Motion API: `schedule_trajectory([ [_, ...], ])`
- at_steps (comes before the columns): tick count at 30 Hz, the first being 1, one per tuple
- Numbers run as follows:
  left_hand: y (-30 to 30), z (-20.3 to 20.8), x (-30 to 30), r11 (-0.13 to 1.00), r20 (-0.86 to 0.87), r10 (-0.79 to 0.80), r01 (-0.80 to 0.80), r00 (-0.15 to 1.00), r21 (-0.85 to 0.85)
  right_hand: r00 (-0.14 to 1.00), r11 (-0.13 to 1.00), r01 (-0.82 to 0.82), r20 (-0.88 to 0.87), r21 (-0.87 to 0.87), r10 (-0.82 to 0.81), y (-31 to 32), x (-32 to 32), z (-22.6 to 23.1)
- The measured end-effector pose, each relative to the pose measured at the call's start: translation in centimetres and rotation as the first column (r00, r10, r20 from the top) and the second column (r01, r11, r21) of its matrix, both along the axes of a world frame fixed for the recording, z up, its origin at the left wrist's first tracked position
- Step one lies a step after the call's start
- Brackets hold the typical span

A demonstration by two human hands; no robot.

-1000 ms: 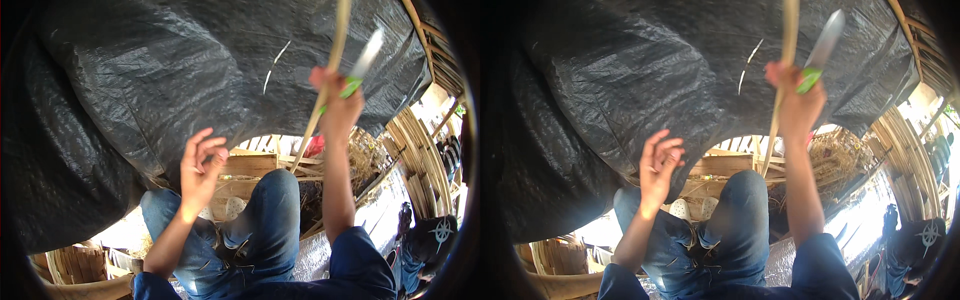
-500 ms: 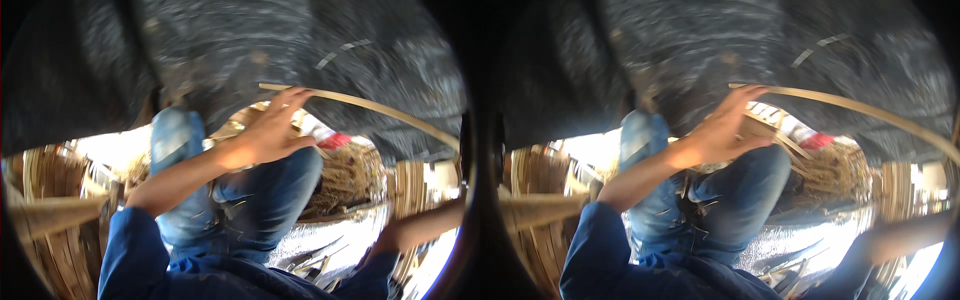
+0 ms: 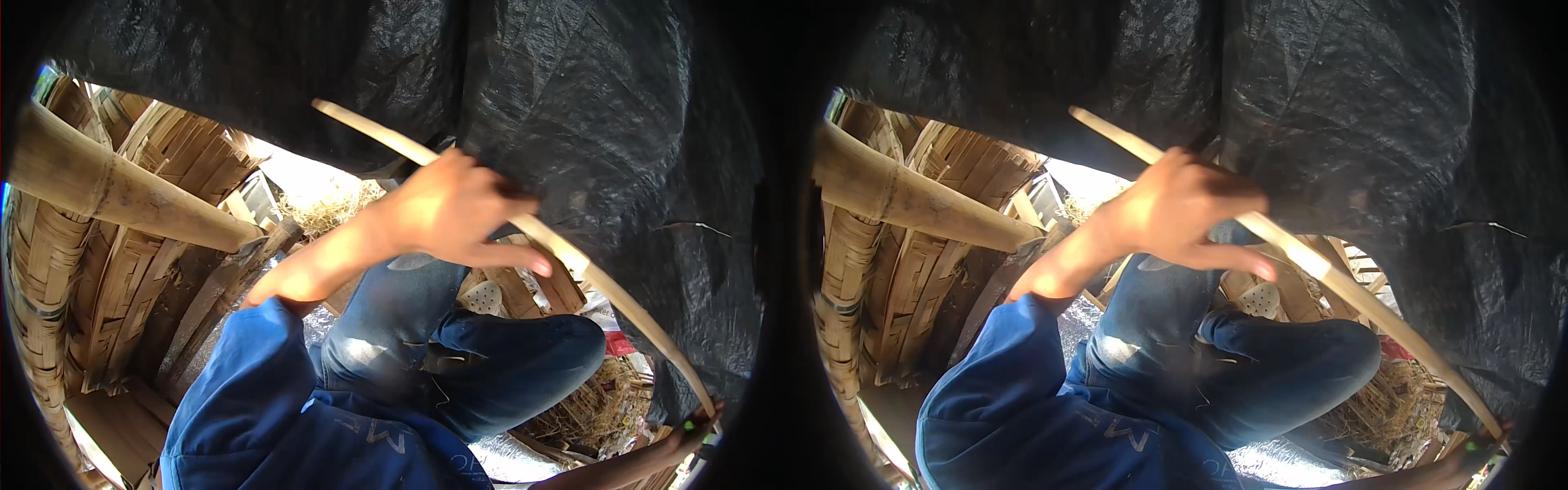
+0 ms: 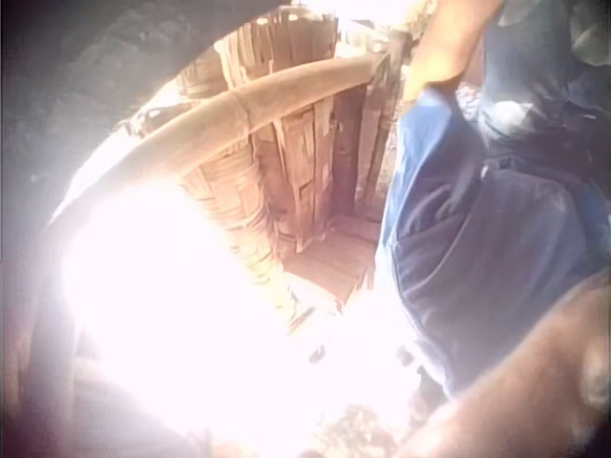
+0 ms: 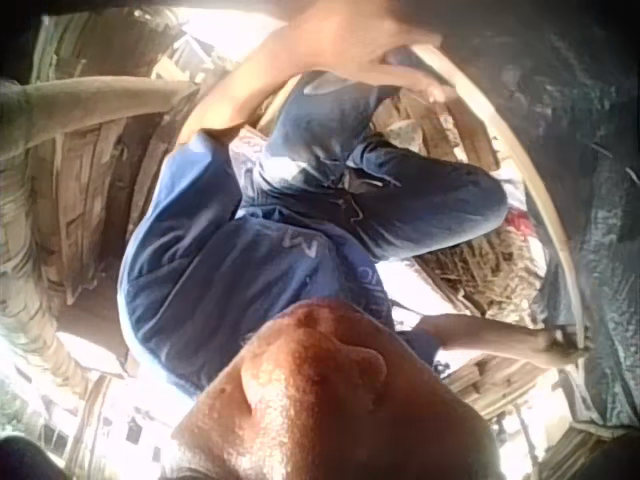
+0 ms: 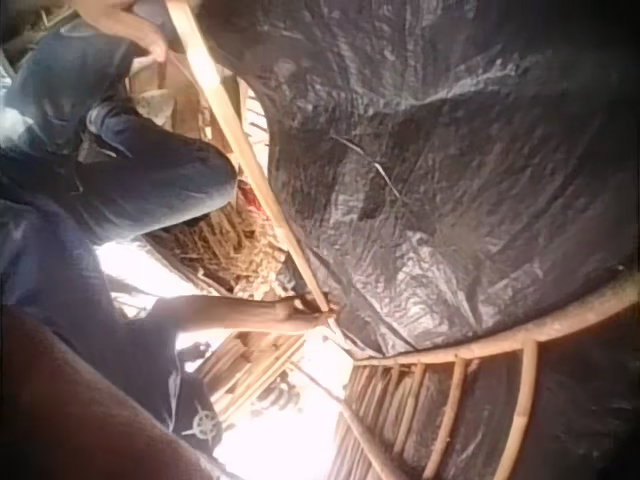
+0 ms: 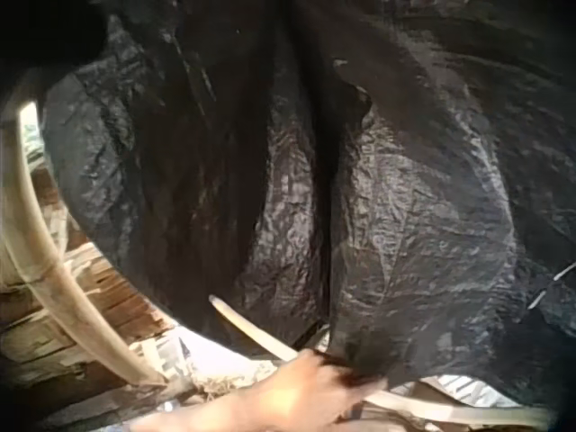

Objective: The person uses a knife to shave and smooth the surface of a thin bamboo strip.

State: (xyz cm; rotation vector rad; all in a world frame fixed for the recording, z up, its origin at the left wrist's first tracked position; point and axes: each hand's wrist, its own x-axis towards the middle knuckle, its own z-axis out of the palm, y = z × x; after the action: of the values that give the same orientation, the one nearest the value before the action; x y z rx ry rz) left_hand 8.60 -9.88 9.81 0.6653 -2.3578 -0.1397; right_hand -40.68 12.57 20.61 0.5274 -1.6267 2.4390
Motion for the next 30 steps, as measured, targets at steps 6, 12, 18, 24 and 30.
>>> schedule_trajectory([
  [6, -1.8, -5.8, 6.7, 0.988, 0.112, 0.144, -0.15, 0.983, 0.049, 0.998, 0.826, 0.026, -0.059, 0.563, 0.008, -2.0, 12.4, -11.9],
  [12, -7.2, -7.1, 13.7, 0.929, 0.149, 0.369, -0.368, 0.917, -0.032, 0.966, 0.909, -0.247, 0.162, 0.335, 0.203, -5.5, 21.3, -17.1],
  [18, -11.5, -6.9, 19.6, 0.833, 0.112, 0.553, -0.55, 0.826, -0.056, 0.75, 0.871, -0.484, 0.476, -0.077, 0.459, -10.2, 28.6, -16.9],
  [24, -3.9, -3.3, 6.2, 0.979, 0.138, 0.182, -0.167, 0.974, -0.113, 0.702, 0.887, -0.455, 0.579, -0.085, 0.415, -11.4, 30.4, -16.1],
  [30, 1.1, -3.5, -5.6, 0.98, 0.147, -0.195, 0.186, 0.97, 0.068, 0.666, 0.861, -0.449, 0.553, -0.239, 0.501, -12.4, 31.3, -17.4],
])
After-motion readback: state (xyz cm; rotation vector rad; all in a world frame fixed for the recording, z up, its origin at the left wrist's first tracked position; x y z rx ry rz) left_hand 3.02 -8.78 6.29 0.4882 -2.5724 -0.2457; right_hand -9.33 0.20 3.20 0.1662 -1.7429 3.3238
